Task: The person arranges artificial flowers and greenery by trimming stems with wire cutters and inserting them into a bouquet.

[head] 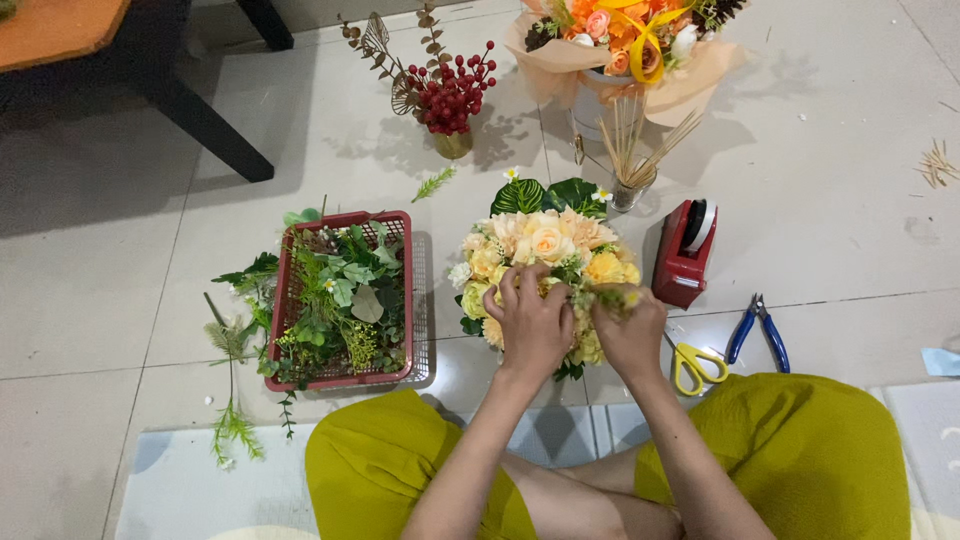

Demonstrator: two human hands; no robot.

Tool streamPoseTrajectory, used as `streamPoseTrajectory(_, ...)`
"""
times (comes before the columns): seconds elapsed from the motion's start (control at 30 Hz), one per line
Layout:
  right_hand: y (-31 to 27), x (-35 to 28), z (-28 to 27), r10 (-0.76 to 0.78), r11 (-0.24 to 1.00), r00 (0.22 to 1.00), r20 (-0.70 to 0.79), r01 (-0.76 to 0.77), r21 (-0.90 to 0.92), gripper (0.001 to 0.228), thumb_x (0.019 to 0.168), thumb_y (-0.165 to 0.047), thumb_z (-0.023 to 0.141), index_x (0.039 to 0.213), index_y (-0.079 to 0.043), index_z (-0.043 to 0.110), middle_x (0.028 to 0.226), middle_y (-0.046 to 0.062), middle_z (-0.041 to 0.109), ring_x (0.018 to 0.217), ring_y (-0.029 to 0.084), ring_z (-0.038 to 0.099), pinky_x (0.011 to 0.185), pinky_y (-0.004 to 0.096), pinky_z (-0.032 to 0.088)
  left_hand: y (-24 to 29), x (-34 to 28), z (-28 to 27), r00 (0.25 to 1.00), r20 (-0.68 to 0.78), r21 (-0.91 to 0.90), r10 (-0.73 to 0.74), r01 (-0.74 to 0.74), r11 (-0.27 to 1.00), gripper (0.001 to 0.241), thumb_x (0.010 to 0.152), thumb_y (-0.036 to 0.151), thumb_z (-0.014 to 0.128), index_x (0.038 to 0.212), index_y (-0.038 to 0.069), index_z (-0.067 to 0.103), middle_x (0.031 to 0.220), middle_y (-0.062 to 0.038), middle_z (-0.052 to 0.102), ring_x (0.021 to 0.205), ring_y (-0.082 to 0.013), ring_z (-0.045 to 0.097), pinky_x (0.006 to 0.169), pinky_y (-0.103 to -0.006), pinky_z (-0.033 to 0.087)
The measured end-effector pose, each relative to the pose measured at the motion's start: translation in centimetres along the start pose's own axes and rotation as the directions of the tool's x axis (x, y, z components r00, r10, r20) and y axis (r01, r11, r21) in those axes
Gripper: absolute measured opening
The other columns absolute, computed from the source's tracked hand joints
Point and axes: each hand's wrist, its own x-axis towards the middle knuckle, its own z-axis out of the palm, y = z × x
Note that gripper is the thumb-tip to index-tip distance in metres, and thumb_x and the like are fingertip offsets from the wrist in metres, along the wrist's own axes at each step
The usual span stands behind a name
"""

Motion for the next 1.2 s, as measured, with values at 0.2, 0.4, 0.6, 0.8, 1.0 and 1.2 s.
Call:
streamPoseTrajectory(0.2,-0.6,0.2,-0.1,0.052,0.998,0.998,0.028,-0.053,0.026,0.037,0.076,-0.012,0.059,0.043,-0.008,0.043,0.034,0.005,0.041,0.035,0.026,0.045,0.100,0.056,0.018,-1.6,-0.4,0.2,1.000,-0.002,-0.065,-0.008,0.008,0.998,0.012,0.070,0.011,0.055,0.082,0.010,0.058,0.103,-0.007,0.046,0.113,-0.0330,0.030,0.085,-0.0578,0.014)
streamPoseTrajectory(0.4,-2.9,0.8,-0.7,0.295,0.951,0.949,0.115,-0.279,-0.135,0.033,0.063,-0.033,0.066,0.065,-0.006,0.047,0.067,0.014,0.047,0.074,0.033,0.048,0.103,0.045,0.012,-1.6,-0.5,-0.4,1.000,-0.016,-0.086,-0.008,0.007,0.996,0.011,0.073,0.012,0.053,0.083,0.009,0.057,0.102,-0.007,0.049,0.113,-0.0330,0.032,0.085,-0.0568,0.014)
streamPoseTrajectory(0.6,-0.4,0.7,0.5,0.276,0.948,0.937,0.216,-0.228,-0.221,0.017,0.066,-0.020,0.059,0.081,-0.017,0.068,0.128,0.018,0.031,0.126,0.043,0.012,0.096,0.063,0.000,-1.5,-0.5,-0.6,1.000,0.000,-0.067,0.008,-0.008,0.998,0.015,0.078,0.014,0.053,0.092,0.010,0.058,0.103,-0.007,0.048,0.113,-0.0334,0.032,0.084,-0.0557,0.016)
streamPoseTrajectory(0.8,-2.5,0.6,-0.2,0.260,0.965,0.934,0.246,-0.240,-0.109,0.017,0.069,-0.014,0.059,0.083,-0.014,0.067,0.140,0.017,0.022,0.132,0.041,-0.002,0.095,0.065,-0.009,-1.8,-0.4,-0.8,1.000,0.014,-0.035,0.024,-0.024,0.999,0.019,0.078,0.020,0.060,0.095,0.012,0.060,0.105,-0.005,0.046,0.113,-0.0330,0.030,0.083,-0.0564,0.016)
streamPoseTrajectory(1.0,-0.7,0.3,0.2,0.171,0.984,0.948,0.268,-0.152,-0.090,0.022,0.070,-0.024,0.060,0.091,-0.022,0.067,0.141,0.016,0.020,0.131,0.042,-0.003,0.091,0.069,-0.011,-2.2,-0.2,0.4,0.996,-0.080,0.025,0.031,-0.029,0.999,0.014,0.079,0.013,0.060,0.093,0.015,0.061,0.099,-0.002,0.045,0.110,-0.0288,0.034,0.082,-0.0519,0.019)
streamPoseTrajectory(1.2,-1.0,0.7,0.0,0.185,0.982,0.945,0.270,-0.166,-0.091,0.016,0.073,-0.033,0.064,0.087,-0.026,0.067,0.139,0.018,0.023,0.131,0.042,-0.003,0.090,0.069,-0.012,-2.5,-0.1,0.8,0.987,-0.163,0.039,0.012,-0.005,0.999,0.008,0.081,0.021,0.062,0.086,0.014,0.062,0.090,-0.001,0.046,0.104,-0.0259,0.039,0.080,-0.0502,0.020)
